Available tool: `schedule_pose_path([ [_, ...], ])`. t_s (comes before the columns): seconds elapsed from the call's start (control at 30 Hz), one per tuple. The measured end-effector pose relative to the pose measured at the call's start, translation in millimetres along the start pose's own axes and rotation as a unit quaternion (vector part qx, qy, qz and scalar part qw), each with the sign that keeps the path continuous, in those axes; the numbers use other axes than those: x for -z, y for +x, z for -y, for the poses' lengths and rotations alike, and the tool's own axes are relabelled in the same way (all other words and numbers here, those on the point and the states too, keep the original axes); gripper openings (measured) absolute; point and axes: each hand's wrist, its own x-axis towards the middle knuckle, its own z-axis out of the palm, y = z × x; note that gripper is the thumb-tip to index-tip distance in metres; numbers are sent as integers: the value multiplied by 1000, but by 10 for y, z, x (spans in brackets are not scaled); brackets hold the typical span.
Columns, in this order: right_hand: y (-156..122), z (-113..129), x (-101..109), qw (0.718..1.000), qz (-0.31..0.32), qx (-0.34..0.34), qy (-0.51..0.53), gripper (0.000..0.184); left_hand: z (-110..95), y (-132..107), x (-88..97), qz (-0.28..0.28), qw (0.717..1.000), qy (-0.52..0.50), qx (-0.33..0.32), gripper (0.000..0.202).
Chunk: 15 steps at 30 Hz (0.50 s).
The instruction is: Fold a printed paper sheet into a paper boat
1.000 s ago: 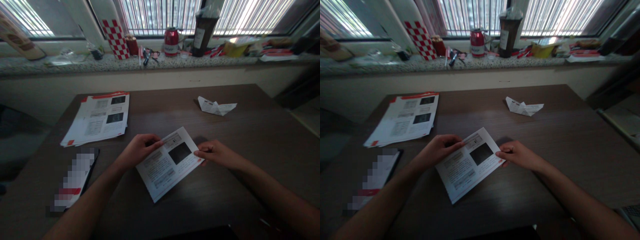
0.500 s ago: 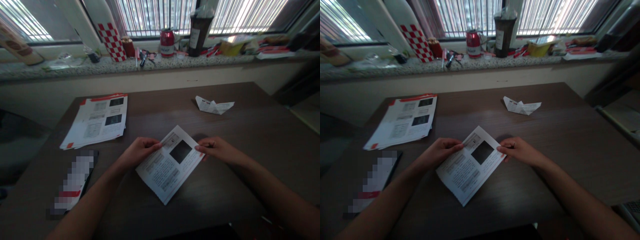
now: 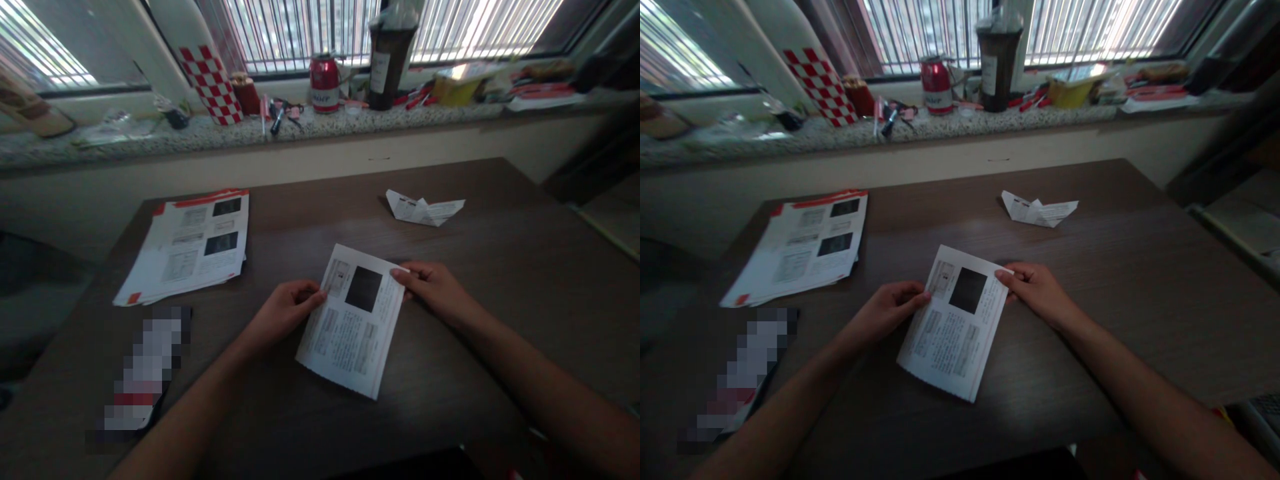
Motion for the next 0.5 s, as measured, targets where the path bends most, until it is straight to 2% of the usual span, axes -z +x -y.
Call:
schedule_pose_path([
  [0.07, 8, 22, 0, 1000, -6, 7, -18, 36, -31, 23, -2, -2, 1000, 8, -8, 29],
  [0.27, 30, 74, 7, 997, 26, 24, -76, 38, -121, 101, -46, -72, 997, 6, -31, 28],
  [0.4, 35, 88, 2, 996, 28, 19, -79, 38, -94, 127, -92, -78, 996, -27, -17, 25],
  [0.5, 29, 83, -21, 999, 24, 7, -46, 36, -63, 108, -104, -93, 995, -43, -10, 28],
])
